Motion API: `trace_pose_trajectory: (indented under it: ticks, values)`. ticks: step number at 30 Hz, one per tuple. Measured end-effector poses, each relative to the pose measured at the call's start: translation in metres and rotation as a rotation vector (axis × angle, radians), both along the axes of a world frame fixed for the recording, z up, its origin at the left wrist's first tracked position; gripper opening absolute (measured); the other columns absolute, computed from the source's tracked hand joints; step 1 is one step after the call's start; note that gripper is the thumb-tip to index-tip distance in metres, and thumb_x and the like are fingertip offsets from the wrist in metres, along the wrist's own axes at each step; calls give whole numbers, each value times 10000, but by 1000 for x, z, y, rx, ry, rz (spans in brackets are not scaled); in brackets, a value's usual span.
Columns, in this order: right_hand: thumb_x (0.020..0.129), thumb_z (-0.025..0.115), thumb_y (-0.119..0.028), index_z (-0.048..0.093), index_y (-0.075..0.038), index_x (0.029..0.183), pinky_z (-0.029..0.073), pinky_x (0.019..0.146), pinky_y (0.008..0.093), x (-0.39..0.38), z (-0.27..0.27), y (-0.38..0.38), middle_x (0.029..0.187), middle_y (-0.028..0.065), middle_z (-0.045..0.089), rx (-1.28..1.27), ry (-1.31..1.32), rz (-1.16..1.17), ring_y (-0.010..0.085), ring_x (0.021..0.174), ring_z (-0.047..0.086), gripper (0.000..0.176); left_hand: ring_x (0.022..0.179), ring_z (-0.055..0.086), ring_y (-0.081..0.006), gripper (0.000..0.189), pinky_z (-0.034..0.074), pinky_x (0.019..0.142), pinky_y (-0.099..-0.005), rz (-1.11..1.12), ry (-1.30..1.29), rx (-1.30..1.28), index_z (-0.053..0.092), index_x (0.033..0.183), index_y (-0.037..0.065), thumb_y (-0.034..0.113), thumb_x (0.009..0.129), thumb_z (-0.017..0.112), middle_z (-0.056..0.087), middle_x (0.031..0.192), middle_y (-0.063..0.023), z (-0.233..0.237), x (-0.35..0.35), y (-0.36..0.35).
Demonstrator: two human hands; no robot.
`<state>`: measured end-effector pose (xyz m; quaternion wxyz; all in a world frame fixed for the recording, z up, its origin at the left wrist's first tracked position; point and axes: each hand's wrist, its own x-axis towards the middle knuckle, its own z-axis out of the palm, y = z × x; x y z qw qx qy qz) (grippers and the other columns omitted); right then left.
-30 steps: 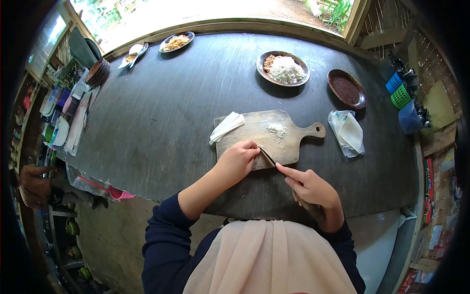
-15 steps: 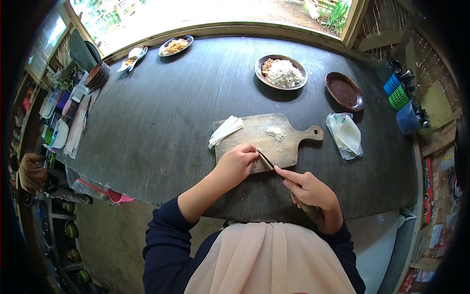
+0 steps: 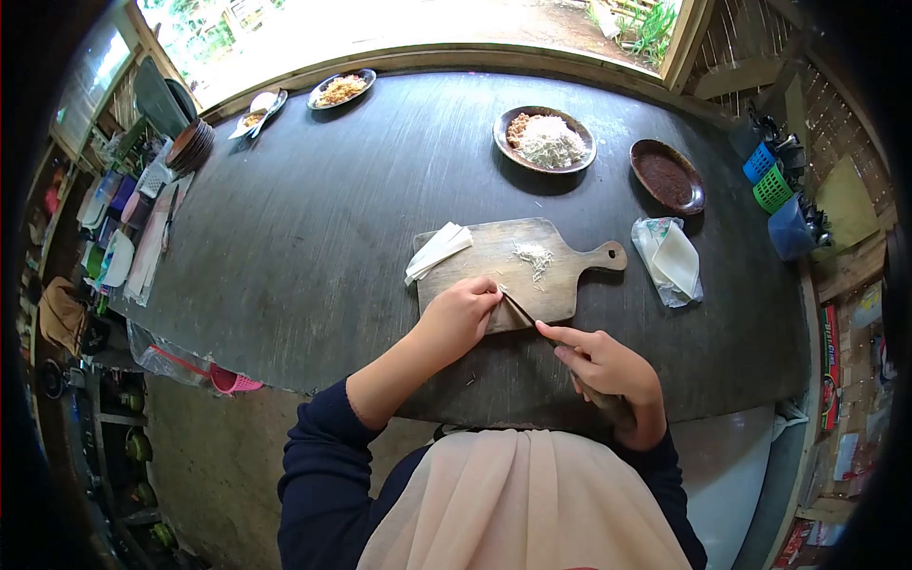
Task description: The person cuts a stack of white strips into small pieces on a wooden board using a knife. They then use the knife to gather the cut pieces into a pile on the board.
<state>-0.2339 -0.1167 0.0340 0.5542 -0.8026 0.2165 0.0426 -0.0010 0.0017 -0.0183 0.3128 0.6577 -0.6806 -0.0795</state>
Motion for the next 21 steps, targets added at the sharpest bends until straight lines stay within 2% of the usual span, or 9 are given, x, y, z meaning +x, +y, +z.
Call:
trace_pose_trajectory:
  ticks: [10,21]
  values:
    - [1006,466,-91,478,-133,1439,531,545,299,3,0,6,567,96,584,-59,-32,-20,152,470,604,435,958,647,-296,263,526,862,-364,3,21,53,693,1075,-1,-13,825,613,652,1090,-102,9,0,1]
    - [1005,478,-96,464,-137,1448,528,563,291,3,-3,3,581,88,590,-30,-22,6,148,476,608,446,959,649,-299,211,530,855,-364,-15,32,19,687,1036,-8,-15,839,613,654,1080,-104,6,2,1]
